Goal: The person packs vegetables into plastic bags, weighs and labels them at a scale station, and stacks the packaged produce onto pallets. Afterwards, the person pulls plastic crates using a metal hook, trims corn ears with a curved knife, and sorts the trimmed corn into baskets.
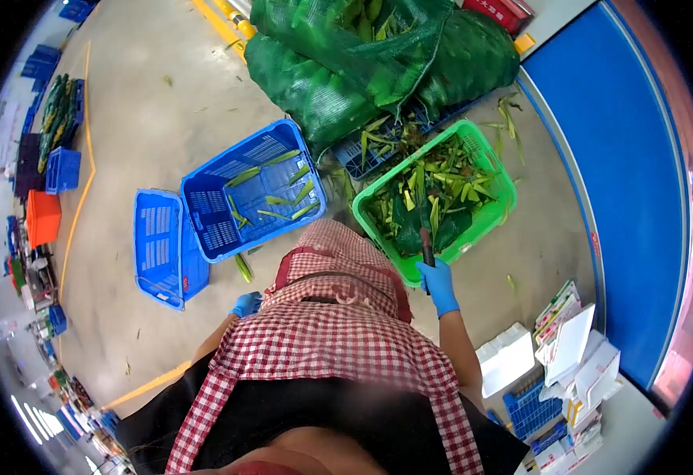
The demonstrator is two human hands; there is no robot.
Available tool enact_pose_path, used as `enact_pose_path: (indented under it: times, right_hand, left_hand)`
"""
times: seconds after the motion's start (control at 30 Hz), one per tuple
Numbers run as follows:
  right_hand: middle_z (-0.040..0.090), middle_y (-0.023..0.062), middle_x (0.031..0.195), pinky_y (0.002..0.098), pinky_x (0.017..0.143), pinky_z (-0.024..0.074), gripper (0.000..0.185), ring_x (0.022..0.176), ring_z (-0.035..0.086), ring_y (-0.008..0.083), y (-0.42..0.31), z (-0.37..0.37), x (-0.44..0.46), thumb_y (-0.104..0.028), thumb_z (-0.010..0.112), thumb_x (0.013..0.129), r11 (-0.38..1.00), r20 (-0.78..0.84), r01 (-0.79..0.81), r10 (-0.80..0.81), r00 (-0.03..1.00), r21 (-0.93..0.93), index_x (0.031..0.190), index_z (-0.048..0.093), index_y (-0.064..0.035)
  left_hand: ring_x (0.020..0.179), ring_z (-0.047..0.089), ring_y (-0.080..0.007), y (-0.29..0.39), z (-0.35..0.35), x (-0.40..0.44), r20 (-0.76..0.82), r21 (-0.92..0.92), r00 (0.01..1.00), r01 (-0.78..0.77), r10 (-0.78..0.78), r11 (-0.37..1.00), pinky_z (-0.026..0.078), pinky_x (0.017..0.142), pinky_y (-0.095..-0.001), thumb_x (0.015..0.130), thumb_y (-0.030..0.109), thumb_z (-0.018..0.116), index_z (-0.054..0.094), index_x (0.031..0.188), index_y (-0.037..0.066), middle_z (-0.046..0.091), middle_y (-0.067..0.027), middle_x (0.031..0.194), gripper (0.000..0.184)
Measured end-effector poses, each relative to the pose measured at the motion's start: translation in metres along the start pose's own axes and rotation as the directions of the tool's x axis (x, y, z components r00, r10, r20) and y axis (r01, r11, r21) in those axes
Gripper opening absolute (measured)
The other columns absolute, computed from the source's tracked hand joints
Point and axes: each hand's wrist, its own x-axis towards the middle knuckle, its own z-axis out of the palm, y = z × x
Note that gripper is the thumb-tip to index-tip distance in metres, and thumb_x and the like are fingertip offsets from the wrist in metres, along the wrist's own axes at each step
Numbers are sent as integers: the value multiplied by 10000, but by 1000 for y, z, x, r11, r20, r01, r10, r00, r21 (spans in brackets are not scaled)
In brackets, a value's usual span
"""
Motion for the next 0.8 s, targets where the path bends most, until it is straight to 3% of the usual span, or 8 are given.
enact_pose_path:
  times: [0.13,0.23,0.27,0.3,0.47,0.57,0.67,0.8]
  right_hand:
    - [471,8,538,243,358,327,178,394,436,101,-19,7,24,-178,641,756,999,67,20,-17,998,-38,723,505,-69]
    - [460,9,534,250,346,309,181,384,416,98,-35,15,23,-154,645,748,1000,91,18,-19,996,12,725,490,-63]
    - [466,9,539,248,350,312,183,388,417,97,-35,14,25,-160,652,743,1000,99,2,-3,995,11,742,497,-63]
    - [476,9,550,245,353,318,174,389,417,94,-36,14,25,-174,645,751,1000,89,1,-2,996,7,742,511,-65]
    - [505,25,570,276,437,375,161,466,474,115,-12,1,39,-191,629,751,980,0,196,-196,981,-30,755,549,-52]
    - [544,42,641,262,458,379,196,492,489,121,18,-10,66,-187,622,766,795,-260,222,-426,866,-564,886,583,-36]
    - [524,27,624,246,451,387,209,491,483,104,-47,1,48,-182,604,795,986,-154,96,-74,985,139,958,572,-54]
    - [486,5,586,236,395,364,177,434,450,94,-93,20,106,-198,578,822,973,-63,174,-166,984,149,938,548,-68]
  left_hand:
    - [818,589,-295,-6,39,60,302,334,713,-701,633,630,444,720,-351,815,237,443,619,923,65,616,-168,906,269]
    - [818,598,-279,111,91,-33,322,682,633,-671,705,291,449,750,-329,806,226,476,618,944,35,629,-162,900,275]
    - [744,592,-231,141,112,-64,35,244,855,-510,518,825,452,708,-310,793,210,530,623,925,11,637,-127,853,256]
    - [700,565,-186,160,117,-62,58,14,873,-486,485,874,442,660,-290,784,195,563,618,925,0,620,-94,820,247]
    - [603,538,-141,237,136,-39,49,87,865,-502,500,860,404,541,-271,797,210,572,613,852,26,596,-48,736,196]
    - [527,486,-131,267,147,2,76,-16,847,-526,525,850,387,493,-279,780,194,585,617,765,25,552,-28,612,173]
    - [710,553,-141,324,160,-19,83,186,824,-566,561,804,443,649,-268,818,196,561,625,847,5,608,-52,802,203]
    - [697,540,-135,385,171,28,241,167,737,-673,632,721,441,660,-271,820,182,553,637,881,17,614,-49,789,194]
